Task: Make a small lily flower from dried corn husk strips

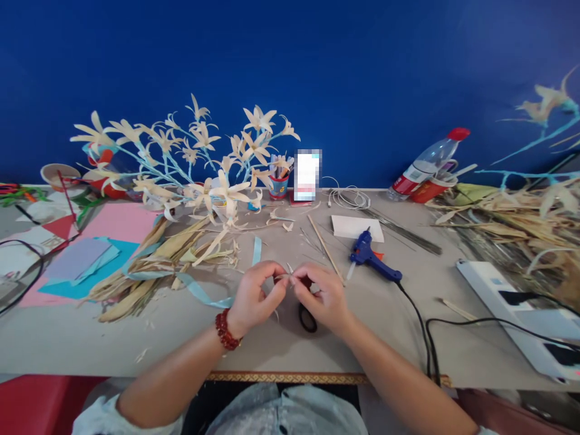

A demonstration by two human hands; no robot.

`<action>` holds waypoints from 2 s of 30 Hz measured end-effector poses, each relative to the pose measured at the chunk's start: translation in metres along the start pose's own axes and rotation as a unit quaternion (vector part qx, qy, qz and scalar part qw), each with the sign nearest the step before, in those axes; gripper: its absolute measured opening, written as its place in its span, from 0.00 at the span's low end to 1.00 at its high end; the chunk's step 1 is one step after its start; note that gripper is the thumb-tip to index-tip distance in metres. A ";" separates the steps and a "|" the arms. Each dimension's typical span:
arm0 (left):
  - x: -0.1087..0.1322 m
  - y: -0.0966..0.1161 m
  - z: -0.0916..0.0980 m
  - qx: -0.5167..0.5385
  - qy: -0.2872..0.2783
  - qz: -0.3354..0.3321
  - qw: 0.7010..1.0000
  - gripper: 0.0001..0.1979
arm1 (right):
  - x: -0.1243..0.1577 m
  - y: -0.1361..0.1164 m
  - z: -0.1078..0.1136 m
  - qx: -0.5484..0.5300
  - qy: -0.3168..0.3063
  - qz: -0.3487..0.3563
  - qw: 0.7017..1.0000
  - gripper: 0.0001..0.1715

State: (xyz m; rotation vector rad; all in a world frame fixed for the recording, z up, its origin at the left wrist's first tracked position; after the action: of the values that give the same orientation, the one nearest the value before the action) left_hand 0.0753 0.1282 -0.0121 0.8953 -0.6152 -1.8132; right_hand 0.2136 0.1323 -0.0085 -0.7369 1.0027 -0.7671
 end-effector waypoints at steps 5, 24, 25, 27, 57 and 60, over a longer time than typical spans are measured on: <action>0.000 -0.007 0.000 -0.030 0.021 0.015 0.999 0.09 | 0.001 -0.004 -0.002 0.036 0.004 0.020 0.999 0.08; -0.002 -0.007 0.017 -0.132 0.086 -0.019 0.987 0.07 | 0.003 -0.001 0.002 0.049 0.032 0.037 0.998 0.08; -0.002 -0.008 0.019 -0.123 0.090 -0.013 0.988 0.08 | 0.003 -0.001 0.003 0.047 0.036 0.033 0.998 0.07; -0.003 -0.005 0.018 -0.086 0.075 -0.013 0.993 0.08 | 0.003 0.000 0.002 0.044 0.037 0.029 0.998 0.07; 0.003 0.008 0.008 -0.117 0.045 -0.080 0.989 0.07 | -0.002 0.020 -0.002 0.008 -0.011 -0.053 0.999 0.06; 0.003 0.001 0.012 -0.102 0.057 -0.049 0.992 0.08 | -0.003 0.026 0.012 0.009 0.035 -0.070 0.997 0.07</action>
State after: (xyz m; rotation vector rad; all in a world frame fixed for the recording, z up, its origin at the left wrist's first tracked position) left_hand 0.0657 0.1249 -0.0049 0.8955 -0.3112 -1.8583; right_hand 0.2296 0.1506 -0.0246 -0.7743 1.0137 -0.9287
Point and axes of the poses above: each hand's wrist, its own x-axis away from the middle knuckle, its own z-axis out of the back of the hand, y = z × x, the point moved 6 cm from there along -x, towards the middle knuckle, and after that the axes turned 11 degrees about -x, right-handed, at the moved point
